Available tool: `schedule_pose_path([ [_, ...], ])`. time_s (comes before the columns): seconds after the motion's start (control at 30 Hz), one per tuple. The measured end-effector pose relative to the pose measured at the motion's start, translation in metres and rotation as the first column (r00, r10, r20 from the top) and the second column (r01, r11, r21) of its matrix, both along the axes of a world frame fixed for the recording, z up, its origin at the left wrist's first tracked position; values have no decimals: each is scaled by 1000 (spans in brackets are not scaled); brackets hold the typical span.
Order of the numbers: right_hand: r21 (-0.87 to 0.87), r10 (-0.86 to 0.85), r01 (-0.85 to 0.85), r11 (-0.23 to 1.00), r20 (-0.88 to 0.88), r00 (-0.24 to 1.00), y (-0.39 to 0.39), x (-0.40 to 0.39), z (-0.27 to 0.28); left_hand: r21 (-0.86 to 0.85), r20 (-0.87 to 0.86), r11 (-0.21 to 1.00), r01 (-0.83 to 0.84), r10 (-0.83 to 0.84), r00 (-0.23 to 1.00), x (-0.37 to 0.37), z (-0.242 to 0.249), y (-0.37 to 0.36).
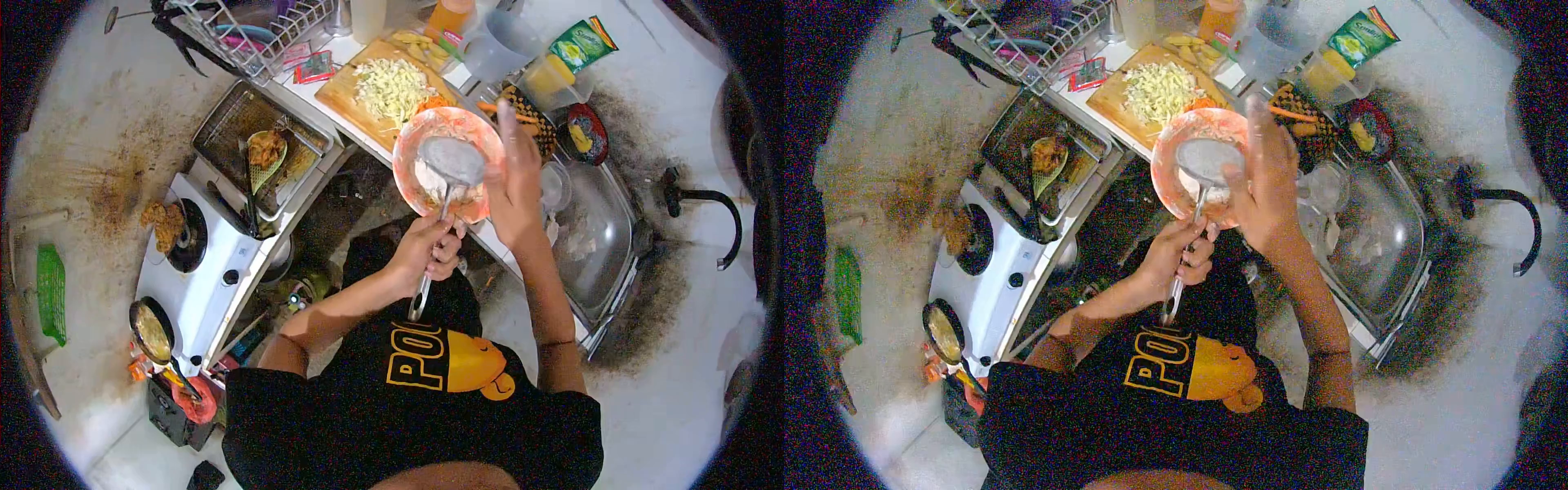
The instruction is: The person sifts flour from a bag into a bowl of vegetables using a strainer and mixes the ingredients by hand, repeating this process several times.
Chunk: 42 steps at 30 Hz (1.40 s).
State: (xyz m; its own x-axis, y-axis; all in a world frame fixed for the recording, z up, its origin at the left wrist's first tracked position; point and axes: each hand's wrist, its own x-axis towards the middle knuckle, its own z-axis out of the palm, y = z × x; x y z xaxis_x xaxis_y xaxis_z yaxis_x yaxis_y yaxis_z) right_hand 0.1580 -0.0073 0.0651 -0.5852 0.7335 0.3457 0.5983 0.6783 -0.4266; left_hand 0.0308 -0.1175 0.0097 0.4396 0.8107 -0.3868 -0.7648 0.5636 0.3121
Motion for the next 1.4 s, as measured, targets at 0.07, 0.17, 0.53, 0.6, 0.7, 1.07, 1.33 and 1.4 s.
schedule_pose_path([
  [0.07, 34, -51, 49, 998, 89, 995, -7, -2, -4, 7, -17, 1000, 9, -9, 1000, -1, 6, 0],
  [0.17, -441, 175, -36, 897, 280, 944, -2, 9, -25, -22, -29, 999, 41, -42, 999, 0, 4, 2],
  [0.53, -22, -8, 3, 1000, -212, 977, -6, 11, -10, 47, -43, 998, 50, -48, 998, 2, -1, 4],
  [0.6, -180, 194, -152, 972, 248, 949, -9, 15, -13, 32, -28, 997, 72, -71, 997, 1, 1, 3],
  [0.7, -226, 60, -53, 973, 24, 998, -6, 16, -13, 34, -33, 996, 86, -85, 996, 1, -2, 2],
  [1.07, -339, -279, 130, 932, -437, 855, 8, 49, 14, 174, -296, 979, 104, -48, 954, 1, 2, 3],
  [1.33, -369, -746, 682, 631, -528, 405, -26, 189, -24, 343, -858, 889, 303, 166, 486, -3, 39, 12],
  [1.4, -403, -776, 732, 549, -572, 267, -43, 225, -44, 371, -869, 844, 388, 168, 465, 7, 41, 18],
])
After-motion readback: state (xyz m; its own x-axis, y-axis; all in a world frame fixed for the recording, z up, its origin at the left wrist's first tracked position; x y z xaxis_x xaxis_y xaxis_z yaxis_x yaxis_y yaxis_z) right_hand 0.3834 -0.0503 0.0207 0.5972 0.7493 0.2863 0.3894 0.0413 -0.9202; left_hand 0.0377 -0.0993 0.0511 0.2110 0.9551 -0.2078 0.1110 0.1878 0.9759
